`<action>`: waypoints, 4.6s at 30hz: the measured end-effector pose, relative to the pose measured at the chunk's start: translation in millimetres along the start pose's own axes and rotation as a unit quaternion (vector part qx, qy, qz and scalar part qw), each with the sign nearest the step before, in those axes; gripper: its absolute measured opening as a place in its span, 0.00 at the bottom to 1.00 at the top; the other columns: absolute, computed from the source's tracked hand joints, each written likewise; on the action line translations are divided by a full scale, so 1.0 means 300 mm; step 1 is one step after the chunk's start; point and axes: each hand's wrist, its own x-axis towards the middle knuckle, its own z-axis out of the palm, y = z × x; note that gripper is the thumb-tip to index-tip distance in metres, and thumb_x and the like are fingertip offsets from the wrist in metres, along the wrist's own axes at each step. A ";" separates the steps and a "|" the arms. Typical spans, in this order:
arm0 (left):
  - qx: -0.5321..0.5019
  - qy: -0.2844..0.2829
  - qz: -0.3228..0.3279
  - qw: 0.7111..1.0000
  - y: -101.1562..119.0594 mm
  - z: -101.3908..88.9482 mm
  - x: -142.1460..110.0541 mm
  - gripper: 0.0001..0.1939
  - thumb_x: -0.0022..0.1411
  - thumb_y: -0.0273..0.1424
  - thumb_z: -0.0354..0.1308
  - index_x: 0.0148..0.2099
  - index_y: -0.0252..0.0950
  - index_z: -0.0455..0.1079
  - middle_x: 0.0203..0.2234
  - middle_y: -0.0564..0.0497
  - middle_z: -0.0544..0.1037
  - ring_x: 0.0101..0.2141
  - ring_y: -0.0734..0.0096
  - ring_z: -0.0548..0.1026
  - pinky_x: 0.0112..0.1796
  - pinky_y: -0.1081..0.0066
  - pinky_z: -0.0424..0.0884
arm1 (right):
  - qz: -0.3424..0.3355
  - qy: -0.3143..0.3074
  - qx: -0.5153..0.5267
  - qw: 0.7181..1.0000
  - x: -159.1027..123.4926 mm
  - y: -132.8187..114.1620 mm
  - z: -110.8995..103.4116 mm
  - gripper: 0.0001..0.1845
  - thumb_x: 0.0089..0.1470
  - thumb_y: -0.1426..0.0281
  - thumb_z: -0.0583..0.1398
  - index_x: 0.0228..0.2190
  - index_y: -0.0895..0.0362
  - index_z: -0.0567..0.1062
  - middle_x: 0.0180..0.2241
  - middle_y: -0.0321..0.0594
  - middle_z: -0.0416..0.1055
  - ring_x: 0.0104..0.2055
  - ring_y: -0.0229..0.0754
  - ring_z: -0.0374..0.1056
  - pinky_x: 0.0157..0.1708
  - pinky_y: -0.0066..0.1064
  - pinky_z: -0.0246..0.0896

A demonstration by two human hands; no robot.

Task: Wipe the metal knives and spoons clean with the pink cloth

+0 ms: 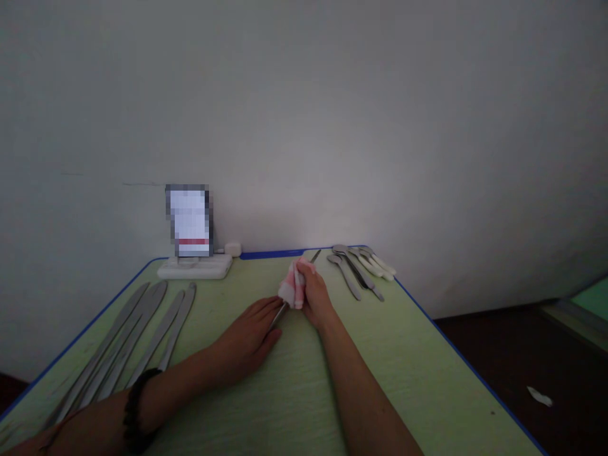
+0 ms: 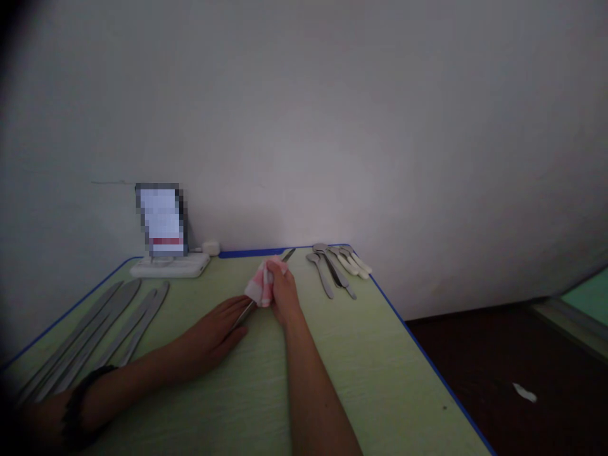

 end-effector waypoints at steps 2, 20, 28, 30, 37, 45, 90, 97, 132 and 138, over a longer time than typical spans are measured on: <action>0.000 0.003 0.003 1.000 -0.001 0.000 0.000 0.23 0.65 0.32 0.43 0.60 0.31 0.57 0.57 0.41 0.63 0.57 0.60 0.59 0.58 0.57 0.56 | 0.003 0.001 0.001 1.000 0.001 0.001 0.000 0.12 0.42 0.61 0.60 0.22 0.57 0.69 0.17 0.31 0.65 0.21 0.34 0.60 0.23 0.26 0.57; -0.008 -0.007 0.000 1.000 0.004 -0.004 0.004 0.23 0.64 0.31 0.43 0.59 0.28 0.57 0.57 0.39 0.63 0.58 0.58 0.59 0.58 0.55 0.56 | 0.008 0.003 -0.010 1.000 -0.002 -0.006 0.003 0.11 0.42 0.61 0.60 0.24 0.56 0.68 0.18 0.32 0.65 0.22 0.36 0.61 0.24 0.27 0.58; -0.032 0.005 0.015 0.999 0.011 -0.014 0.006 0.18 0.63 0.29 0.46 0.55 0.31 0.61 0.53 0.41 0.66 0.56 0.60 0.60 0.58 0.57 0.54 | -0.088 -0.029 -0.211 0.973 -0.016 -0.003 0.006 0.14 0.45 0.58 0.58 0.22 0.57 0.68 0.19 0.31 0.64 0.23 0.35 0.59 0.27 0.28 0.56; -0.038 0.008 0.019 0.999 0.013 -0.017 0.007 0.17 0.62 0.29 0.47 0.53 0.33 0.62 0.52 0.42 0.68 0.55 0.60 0.60 0.58 0.58 0.55 | -0.122 -0.021 -0.284 0.951 -0.019 -0.003 0.011 0.14 0.45 0.58 0.58 0.23 0.57 0.68 0.20 0.32 0.65 0.25 0.36 0.59 0.29 0.28 0.55; -0.033 0.011 0.014 0.999 0.020 -0.021 0.015 0.18 0.62 0.29 0.48 0.54 0.32 0.60 0.51 0.40 0.67 0.53 0.59 0.62 0.56 0.57 0.57 | -0.131 0.013 -0.346 0.929 0.001 -0.004 0.029 0.15 0.46 0.58 0.55 0.21 0.57 0.68 0.21 0.33 0.65 0.25 0.37 0.59 0.29 0.29 0.54; -0.001 0.032 -0.008 0.999 0.019 -0.004 0.011 0.21 0.63 0.31 0.47 0.56 0.28 0.58 0.53 0.39 0.66 0.54 0.59 0.62 0.57 0.58 0.56 | -0.128 0.054 -0.318 0.938 0.030 -0.007 0.035 0.16 0.44 0.57 0.55 0.19 0.57 0.67 0.16 0.33 0.63 0.22 0.38 0.58 0.25 0.29 0.53; -0.037 0.012 -0.006 0.999 0.010 -0.002 0.010 0.24 0.64 0.28 0.43 0.62 0.35 0.52 0.59 0.44 0.60 0.58 0.63 0.57 0.58 0.56 0.54 | 0.052 0.000 0.060 0.997 0.048 -0.050 0.003 0.12 0.42 0.57 0.52 0.20 0.53 0.61 0.15 0.31 0.60 0.17 0.37 0.58 0.19 0.30 0.56; -0.206 0.040 -0.071 0.975 0.018 -0.030 0.012 0.18 0.67 0.34 0.39 0.52 0.36 0.64 0.47 0.46 0.73 0.47 0.64 0.70 0.50 0.66 0.64 | 0.006 -0.065 -0.040 0.997 0.028 -0.018 0.015 0.21 0.44 0.50 0.58 0.24 0.56 0.70 0.18 0.35 0.67 0.21 0.38 0.63 0.20 0.27 0.57; -0.157 -0.068 0.000 0.985 0.033 -0.063 -0.009 0.18 0.64 0.39 0.37 0.25 0.37 0.57 0.21 0.54 0.63 0.26 0.71 0.64 0.32 0.71 0.62 | 0.015 -0.009 0.165 0.986 0.047 -0.045 -0.008 0.18 0.47 0.52 0.58 0.26 0.54 0.67 0.15 0.29 0.67 0.16 0.34 0.62 0.15 0.24 0.53; -0.272 -0.075 -0.065 0.957 0.027 -0.060 0.002 0.22 0.64 0.42 0.38 0.21 0.37 0.55 0.14 0.58 0.61 0.18 0.76 0.62 0.25 0.75 0.60 | 0.013 -0.034 0.138 0.990 0.040 -0.032 0.011 0.16 0.45 0.55 0.62 0.27 0.55 0.70 0.16 0.29 0.67 0.18 0.33 0.63 0.20 0.24 0.59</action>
